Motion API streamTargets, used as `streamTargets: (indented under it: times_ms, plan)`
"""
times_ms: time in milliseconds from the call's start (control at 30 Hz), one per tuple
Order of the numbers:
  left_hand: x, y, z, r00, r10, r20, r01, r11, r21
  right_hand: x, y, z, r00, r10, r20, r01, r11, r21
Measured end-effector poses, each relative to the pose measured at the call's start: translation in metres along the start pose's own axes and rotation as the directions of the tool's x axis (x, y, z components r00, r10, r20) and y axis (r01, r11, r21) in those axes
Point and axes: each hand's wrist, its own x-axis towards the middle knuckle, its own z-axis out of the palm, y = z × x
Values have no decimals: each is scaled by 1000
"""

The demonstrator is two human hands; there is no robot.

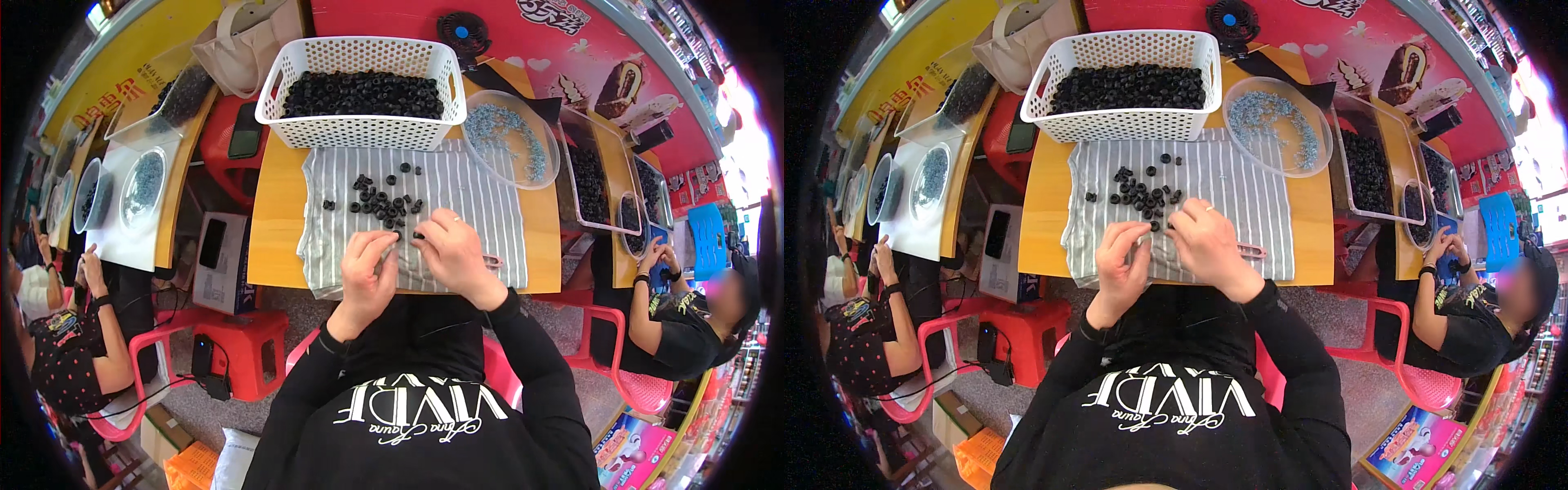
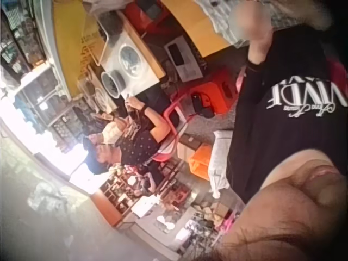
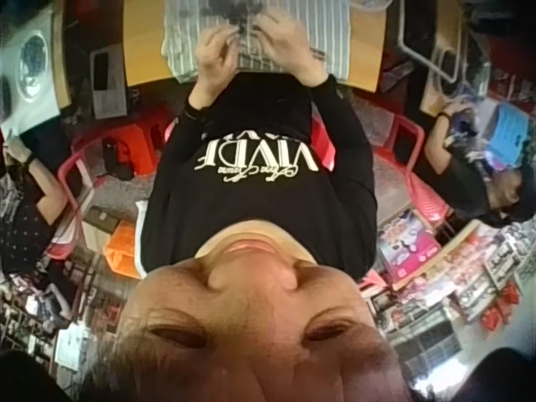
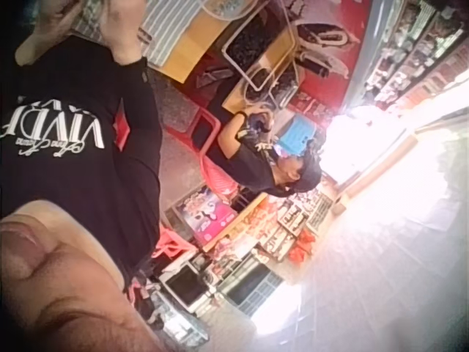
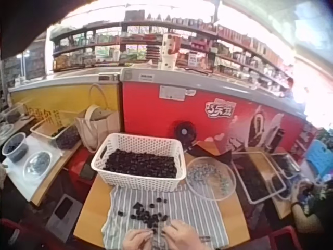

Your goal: The person repeatedly picks small black plastic components from a white basket and a striped cloth, inserts a small metallic pin into each component, and places the assembled units back onto the cloth. The process is continuous and repetitive throughout the clip.

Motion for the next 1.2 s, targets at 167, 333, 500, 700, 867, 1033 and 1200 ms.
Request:
streamTargets:
  times_ms: [167,333,500,700,867,1033,1200]
  plan:
    - [1,19,8,828,-397,396,558,523,-645,-11,-18,-17,988,-95,-120,102,993,57]
    - [-11,-8,18,752,-445,486,616,212,-758,-10,-7,-34,999,23,-27,-15,967,255]
    - [-16,-14,19,762,-455,462,599,224,-768,10,83,-39,941,339,-15,-337,939,70]
    - [-14,-12,14,763,-441,473,616,271,-740,22,110,-25,934,342,107,-331,938,-105]
    - [-21,-19,15,795,-399,458,586,309,-749,18,93,-29,939,323,118,-330,942,50]
    - [-19,-17,16,841,-350,413,528,363,-768,7,8,-36,908,318,271,-410,804,429]
    - [-17,-12,8,768,-397,503,615,237,-752,-7,-13,-19,965,177,194,-253,827,502]
